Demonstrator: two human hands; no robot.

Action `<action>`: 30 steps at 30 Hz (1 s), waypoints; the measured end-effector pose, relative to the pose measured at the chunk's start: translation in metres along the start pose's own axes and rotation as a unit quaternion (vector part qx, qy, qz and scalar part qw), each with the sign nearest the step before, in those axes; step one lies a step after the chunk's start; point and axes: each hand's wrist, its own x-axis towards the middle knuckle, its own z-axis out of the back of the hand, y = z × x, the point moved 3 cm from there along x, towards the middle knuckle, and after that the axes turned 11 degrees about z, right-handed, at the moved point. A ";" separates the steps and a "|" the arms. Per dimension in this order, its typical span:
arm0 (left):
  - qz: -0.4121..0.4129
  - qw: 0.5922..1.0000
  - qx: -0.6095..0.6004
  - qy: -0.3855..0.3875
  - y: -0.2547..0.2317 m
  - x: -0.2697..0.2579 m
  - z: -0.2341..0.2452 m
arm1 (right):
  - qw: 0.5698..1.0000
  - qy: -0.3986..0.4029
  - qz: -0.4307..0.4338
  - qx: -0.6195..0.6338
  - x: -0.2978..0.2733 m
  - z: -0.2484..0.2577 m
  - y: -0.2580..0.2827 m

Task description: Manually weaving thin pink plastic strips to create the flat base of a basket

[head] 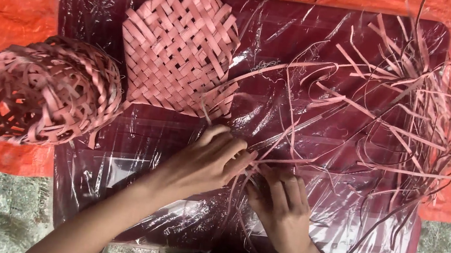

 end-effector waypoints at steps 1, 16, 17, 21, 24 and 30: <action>0.001 1.000 0.003 -0.001 -0.003 -0.002 0.000 | 1.000 -0.002 0.003 0.001 -0.002 0.001 0.000; 0.046 0.990 -0.133 0.005 0.000 0.003 -0.019 | 0.999 0.014 -0.031 0.002 0.000 -0.003 0.003; 0.043 0.989 -0.143 0.020 0.001 0.001 -0.021 | 0.999 0.023 -0.033 -0.033 -0.002 -0.003 0.002; 0.031 0.992 -0.124 0.003 0.003 -0.006 -0.034 | 0.996 0.028 -0.027 -0.086 -0.002 -0.002 0.003; 0.023 0.994 -0.111 0.003 0.004 -0.005 -0.019 | 0.999 0.015 -0.014 -0.043 0.003 -0.002 0.006; -0.002 0.998 -0.049 -0.026 0.005 -0.007 -0.028 | 0.998 0.010 -0.060 -0.004 0.001 -0.011 -0.001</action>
